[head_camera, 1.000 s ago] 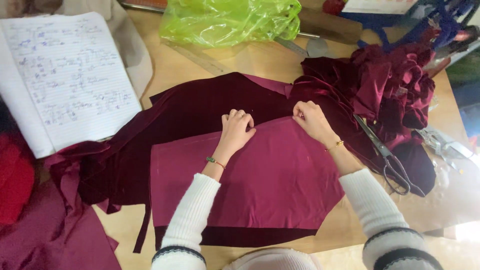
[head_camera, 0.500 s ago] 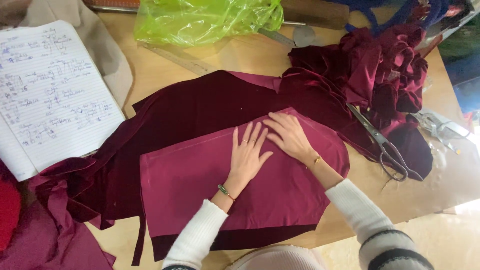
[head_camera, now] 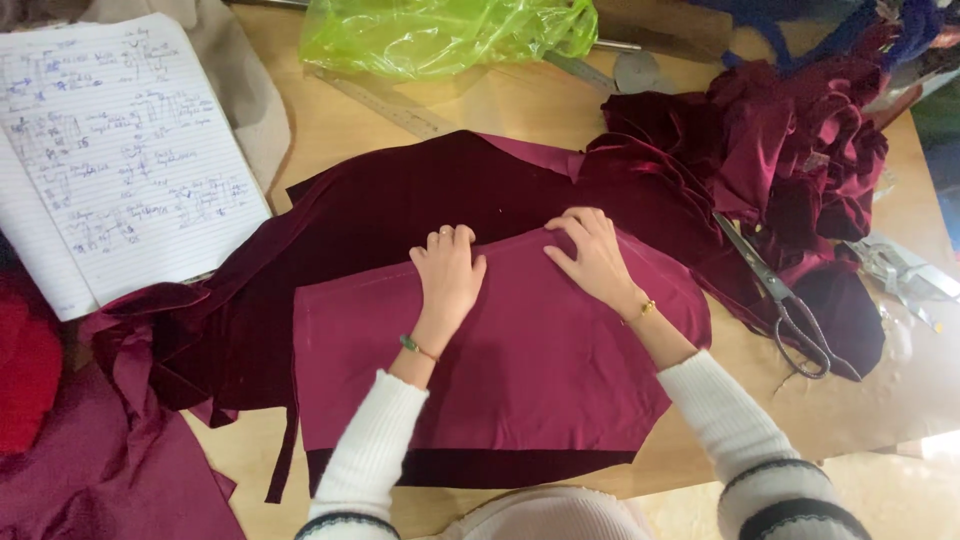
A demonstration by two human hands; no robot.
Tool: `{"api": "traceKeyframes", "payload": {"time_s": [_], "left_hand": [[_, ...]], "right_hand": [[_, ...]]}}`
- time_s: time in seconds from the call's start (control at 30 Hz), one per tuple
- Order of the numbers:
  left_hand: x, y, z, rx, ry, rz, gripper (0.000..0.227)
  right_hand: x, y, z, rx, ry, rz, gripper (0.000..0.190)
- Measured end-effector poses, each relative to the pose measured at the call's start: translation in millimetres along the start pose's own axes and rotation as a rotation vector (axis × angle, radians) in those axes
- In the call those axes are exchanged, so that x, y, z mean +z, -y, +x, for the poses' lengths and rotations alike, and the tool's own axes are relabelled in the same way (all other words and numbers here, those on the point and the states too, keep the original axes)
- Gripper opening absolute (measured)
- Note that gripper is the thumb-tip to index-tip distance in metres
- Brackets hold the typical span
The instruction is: The person uses large shears to cut a piece of maroon velvet fabric laid out on a wooden table. They follow a pattern or marked line, cutting along the edges to separate the desired shape from the larger piece of material.
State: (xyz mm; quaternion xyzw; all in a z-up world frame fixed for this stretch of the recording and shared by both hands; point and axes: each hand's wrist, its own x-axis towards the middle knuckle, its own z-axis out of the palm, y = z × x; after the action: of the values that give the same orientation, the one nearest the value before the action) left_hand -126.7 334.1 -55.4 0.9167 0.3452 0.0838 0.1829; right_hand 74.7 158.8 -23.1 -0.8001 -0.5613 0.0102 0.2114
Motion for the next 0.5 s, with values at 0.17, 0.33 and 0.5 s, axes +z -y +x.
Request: {"api": "traceKeyframes", "payload": {"time_s": [0.17,0.33,0.5], "left_hand": [[-7,0,26,0.026,0.117,0.029,0.024],[-14,-4,26,0.02,0.157,-0.029,0.015],[-27,-13,-4,0.092,-0.234,-0.033,0.035]], "right_hand": [[-1,18,38,0.14,0.235,0.079,0.041],[11,12,48,0.137,0.312,0.055,0.03],[2,10,30,0.071,-0.033,-0.101,0.029]]}}
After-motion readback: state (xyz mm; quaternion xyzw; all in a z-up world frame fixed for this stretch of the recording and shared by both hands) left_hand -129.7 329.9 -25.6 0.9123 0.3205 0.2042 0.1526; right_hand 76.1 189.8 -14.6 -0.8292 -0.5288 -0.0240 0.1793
